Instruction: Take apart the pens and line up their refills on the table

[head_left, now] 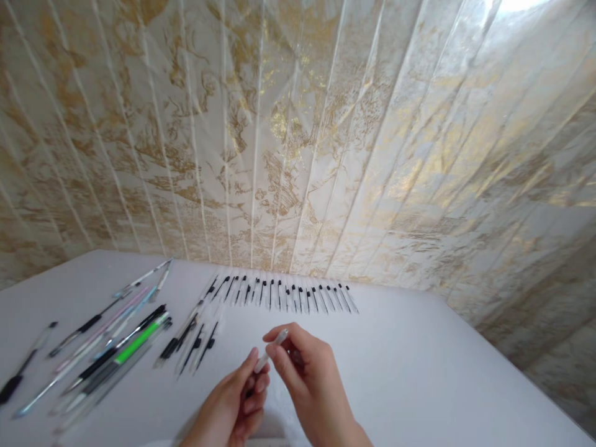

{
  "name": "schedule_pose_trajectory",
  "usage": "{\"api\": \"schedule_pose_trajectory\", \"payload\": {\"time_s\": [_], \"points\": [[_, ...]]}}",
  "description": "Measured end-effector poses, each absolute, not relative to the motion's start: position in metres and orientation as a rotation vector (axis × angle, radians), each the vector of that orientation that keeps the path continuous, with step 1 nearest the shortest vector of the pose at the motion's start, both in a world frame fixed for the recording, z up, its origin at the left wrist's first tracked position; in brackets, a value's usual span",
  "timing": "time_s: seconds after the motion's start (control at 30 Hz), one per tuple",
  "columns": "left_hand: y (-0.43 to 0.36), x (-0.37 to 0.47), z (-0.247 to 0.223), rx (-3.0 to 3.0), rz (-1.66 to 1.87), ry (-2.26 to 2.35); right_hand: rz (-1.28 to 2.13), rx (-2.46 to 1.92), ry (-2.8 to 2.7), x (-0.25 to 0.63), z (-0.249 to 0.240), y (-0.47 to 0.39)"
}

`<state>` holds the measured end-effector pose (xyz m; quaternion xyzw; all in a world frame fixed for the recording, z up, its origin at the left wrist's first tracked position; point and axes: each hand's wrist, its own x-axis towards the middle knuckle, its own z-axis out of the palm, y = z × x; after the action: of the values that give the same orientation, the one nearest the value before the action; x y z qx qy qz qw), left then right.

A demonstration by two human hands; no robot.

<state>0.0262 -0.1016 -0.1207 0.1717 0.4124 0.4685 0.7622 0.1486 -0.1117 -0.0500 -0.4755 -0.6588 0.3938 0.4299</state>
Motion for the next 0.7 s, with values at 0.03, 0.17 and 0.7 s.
{"api": "schedule_pose_trajectory", "payload": {"time_s": [0.03,0.17,0.7], "points": [[-0.101,0.026,-0.124,0.34,0.986,0.86,0.988,-1.194,-1.616,0.15,-0.048,-0.112],[-0.102,0.026,-0.129,0.246,0.884,0.766,1.046,-1.176,-1.496,0.152,-0.043,-0.111],[-0.032,-0.078,-0.048,0.833,1.362,1.103,-0.154,-0.873,-2.332,0.152,-0.07,-0.089]]}}
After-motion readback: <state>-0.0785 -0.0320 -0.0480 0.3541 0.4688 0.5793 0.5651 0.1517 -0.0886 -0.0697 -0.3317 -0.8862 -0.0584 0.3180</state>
